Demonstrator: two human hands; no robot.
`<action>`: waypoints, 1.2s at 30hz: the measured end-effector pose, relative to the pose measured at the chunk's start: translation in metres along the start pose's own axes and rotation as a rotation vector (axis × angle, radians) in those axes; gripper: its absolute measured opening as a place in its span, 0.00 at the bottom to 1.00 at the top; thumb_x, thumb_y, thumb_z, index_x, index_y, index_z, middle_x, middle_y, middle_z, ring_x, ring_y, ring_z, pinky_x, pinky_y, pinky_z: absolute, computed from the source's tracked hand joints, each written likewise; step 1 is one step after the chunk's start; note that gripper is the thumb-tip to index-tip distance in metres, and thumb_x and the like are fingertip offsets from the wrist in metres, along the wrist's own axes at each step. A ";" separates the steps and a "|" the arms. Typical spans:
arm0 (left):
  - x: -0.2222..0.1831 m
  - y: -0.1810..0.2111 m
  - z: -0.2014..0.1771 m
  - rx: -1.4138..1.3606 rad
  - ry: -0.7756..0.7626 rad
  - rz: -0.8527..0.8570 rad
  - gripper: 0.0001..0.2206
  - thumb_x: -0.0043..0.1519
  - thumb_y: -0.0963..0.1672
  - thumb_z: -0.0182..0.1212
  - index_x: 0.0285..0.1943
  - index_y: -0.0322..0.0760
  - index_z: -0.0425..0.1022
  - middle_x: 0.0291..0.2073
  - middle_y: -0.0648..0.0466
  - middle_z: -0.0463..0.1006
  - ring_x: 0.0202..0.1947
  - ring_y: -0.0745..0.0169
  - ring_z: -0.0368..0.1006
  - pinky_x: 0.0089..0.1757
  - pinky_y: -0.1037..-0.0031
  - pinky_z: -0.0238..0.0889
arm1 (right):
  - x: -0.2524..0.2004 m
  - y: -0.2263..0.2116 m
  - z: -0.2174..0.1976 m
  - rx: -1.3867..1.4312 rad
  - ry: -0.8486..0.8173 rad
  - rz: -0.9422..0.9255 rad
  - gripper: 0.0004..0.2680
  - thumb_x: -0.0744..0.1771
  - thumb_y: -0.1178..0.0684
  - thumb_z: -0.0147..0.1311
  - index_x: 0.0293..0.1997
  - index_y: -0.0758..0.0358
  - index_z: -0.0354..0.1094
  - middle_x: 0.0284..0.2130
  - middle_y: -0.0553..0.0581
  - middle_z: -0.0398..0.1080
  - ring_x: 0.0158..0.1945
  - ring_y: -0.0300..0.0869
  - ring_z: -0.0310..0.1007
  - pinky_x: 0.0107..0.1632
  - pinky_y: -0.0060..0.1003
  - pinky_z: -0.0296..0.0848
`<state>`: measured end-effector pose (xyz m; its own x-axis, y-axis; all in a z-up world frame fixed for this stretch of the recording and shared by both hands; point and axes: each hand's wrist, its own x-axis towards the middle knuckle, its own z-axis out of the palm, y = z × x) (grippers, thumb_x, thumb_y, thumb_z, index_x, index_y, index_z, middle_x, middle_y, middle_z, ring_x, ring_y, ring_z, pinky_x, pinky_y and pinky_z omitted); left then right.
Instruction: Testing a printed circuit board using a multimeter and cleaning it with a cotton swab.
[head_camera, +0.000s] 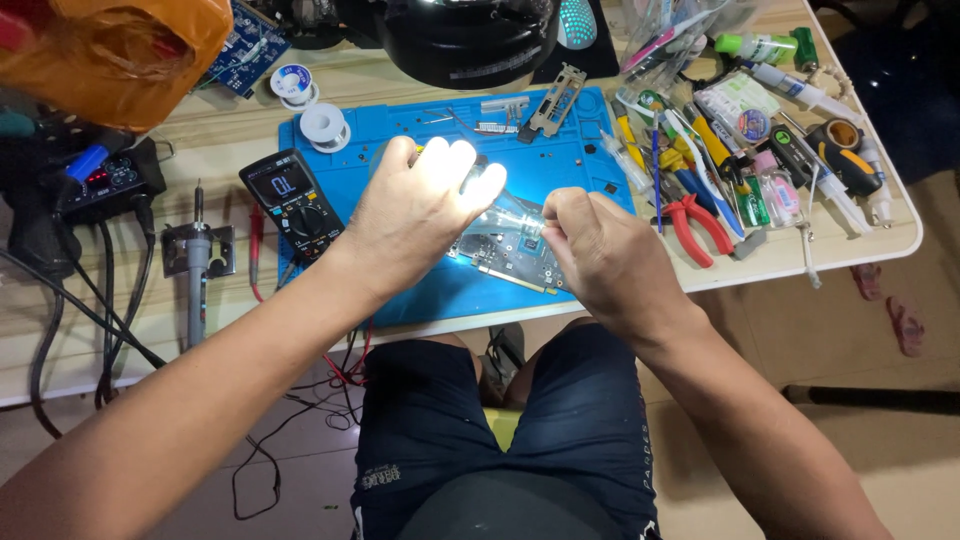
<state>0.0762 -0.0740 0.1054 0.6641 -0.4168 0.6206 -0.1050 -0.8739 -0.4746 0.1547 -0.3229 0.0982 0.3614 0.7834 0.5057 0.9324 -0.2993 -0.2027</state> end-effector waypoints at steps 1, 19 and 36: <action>0.000 0.000 0.000 -0.005 -0.003 0.000 0.12 0.62 0.35 0.61 0.42 0.49 0.69 0.32 0.58 0.64 0.32 0.59 0.62 0.34 0.68 0.50 | 0.000 0.000 0.000 0.000 -0.003 0.000 0.10 0.72 0.66 0.62 0.48 0.61 0.61 0.32 0.57 0.66 0.33 0.49 0.66 0.29 0.43 0.63; -0.014 -0.036 0.036 -0.198 0.004 -0.127 0.28 0.43 0.43 0.86 0.53 0.41 0.79 0.41 0.51 0.72 0.41 0.49 0.72 0.43 0.57 0.64 | 0.005 0.009 -0.019 0.307 0.430 0.290 0.08 0.72 0.62 0.70 0.53 0.64 0.72 0.35 0.54 0.80 0.37 0.42 0.80 0.46 0.37 0.79; -0.032 -0.122 0.193 -0.592 -0.068 -1.243 0.35 0.68 0.47 0.77 0.81 0.53 0.58 0.67 0.40 0.82 0.68 0.31 0.76 0.60 0.45 0.71 | -0.067 0.031 0.035 1.131 0.380 1.125 0.11 0.70 0.60 0.62 0.59 0.74 0.77 0.34 0.60 0.74 0.36 0.45 0.73 0.46 0.34 0.78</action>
<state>0.2109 0.0941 0.0225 0.5847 0.7073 0.3974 0.2934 -0.6411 0.7092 0.1590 -0.3655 0.0290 0.9542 0.2382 -0.1811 -0.2026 0.0689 -0.9768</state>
